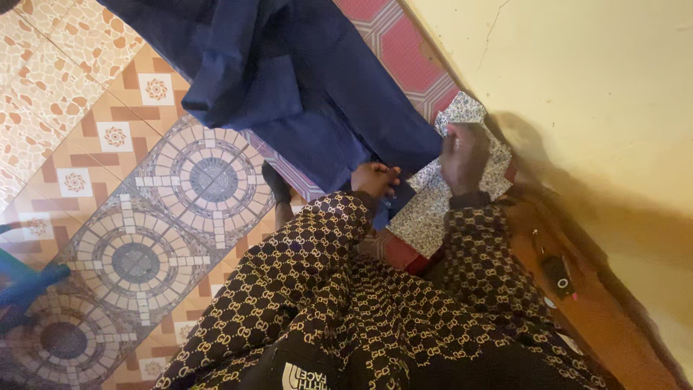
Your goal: The person picks up a shirt and a pair of trousers, spreads the trousers flat on a surface, folds them by hand, and then places the folded clothes into a storage bin.
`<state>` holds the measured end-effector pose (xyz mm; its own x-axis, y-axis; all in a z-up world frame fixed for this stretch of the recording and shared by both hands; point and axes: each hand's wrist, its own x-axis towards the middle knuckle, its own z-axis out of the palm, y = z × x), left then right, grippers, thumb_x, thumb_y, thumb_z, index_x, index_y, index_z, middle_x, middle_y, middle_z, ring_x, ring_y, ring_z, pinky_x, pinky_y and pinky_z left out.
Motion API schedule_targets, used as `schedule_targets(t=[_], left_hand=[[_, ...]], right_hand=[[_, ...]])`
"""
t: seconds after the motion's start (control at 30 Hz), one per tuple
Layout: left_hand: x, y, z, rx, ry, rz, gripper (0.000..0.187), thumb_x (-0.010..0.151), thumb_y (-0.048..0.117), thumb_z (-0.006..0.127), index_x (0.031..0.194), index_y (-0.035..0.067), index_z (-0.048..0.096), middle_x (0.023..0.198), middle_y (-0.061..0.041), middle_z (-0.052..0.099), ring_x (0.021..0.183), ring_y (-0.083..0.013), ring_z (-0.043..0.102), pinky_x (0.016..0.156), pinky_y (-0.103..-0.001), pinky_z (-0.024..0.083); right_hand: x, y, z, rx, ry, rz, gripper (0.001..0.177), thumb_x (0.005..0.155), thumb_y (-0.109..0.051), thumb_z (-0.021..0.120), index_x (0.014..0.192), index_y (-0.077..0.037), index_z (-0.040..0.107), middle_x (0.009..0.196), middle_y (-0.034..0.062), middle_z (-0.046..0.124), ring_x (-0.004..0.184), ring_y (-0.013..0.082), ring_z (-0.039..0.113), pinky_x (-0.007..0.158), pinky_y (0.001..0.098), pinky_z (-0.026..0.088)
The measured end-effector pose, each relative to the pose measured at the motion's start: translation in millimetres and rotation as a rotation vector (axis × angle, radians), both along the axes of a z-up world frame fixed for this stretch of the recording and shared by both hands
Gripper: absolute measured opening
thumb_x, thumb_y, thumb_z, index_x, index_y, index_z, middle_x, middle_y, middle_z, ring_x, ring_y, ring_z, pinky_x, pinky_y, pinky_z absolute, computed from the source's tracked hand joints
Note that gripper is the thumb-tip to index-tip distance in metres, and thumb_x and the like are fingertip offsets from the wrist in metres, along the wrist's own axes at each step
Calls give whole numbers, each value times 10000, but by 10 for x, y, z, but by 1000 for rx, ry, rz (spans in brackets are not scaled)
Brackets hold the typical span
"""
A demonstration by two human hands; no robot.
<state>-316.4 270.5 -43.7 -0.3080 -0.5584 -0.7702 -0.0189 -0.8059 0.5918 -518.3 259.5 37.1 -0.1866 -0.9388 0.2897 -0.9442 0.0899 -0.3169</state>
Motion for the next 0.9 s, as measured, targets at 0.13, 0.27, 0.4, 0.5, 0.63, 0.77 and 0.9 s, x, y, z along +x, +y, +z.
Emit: schedule_targets(t=[0.13,0.27,0.4,0.5,0.63,0.77,0.9], left_hand=[[96,-46,147,-53,-75,-128,292,851,361,787,867,69,774,743,-40,783,527,-122,697,524,-278,575],[255,-60,218,-109,-244,-215,414,851,478,823,793,72,768,719,-47,777,564,-118,709,562,-278,573],[600,-136,65,-632,-627,97,426,872,540,795,814,119,783,736,-34,761,612,-138,723,567,-304,582],[1200,-349,-152,-724,-710,451,371,918,448,767,1068,115,703,857,-73,774,740,-195,756,686,-357,614],[2113,-857,-468,-634,-1246,644,1007,756,370,931,1439,-52,323,1347,-403,491,1241,-526,523,989,-578,481],[2774,-1264,-569,-467,-784,852,1033,653,321,937,1429,-27,351,1158,-290,637,1068,-404,631,918,-543,486],[2990,-1331,-292,-474,-747,482,450,805,322,824,1114,3,754,955,-157,790,834,-267,755,792,-434,585]], right_hand=[[405,-41,2,27,-36,181,184,991,-172,723,1158,-95,722,1160,121,741,1150,315,670,1054,512,456],[547,-13,63,150,68,169,312,972,-225,730,1248,-80,716,1339,190,665,1275,384,571,973,542,385],[603,-111,157,198,136,142,285,890,-225,740,1149,-108,730,1350,189,656,1293,389,558,964,544,397],[848,-310,246,152,96,111,269,890,-217,749,1128,-92,732,1206,136,718,1193,372,625,989,532,407],[1395,-728,352,236,-188,245,259,1004,-276,727,1196,-104,705,1152,116,745,1080,326,690,981,444,476],[2289,-1205,433,312,-304,376,389,933,-296,764,1256,-107,657,1100,118,756,1016,313,720,968,430,450],[2981,-1481,365,127,-156,728,805,725,-388,845,1383,-41,537,1249,241,669,1148,469,648,913,530,412]])
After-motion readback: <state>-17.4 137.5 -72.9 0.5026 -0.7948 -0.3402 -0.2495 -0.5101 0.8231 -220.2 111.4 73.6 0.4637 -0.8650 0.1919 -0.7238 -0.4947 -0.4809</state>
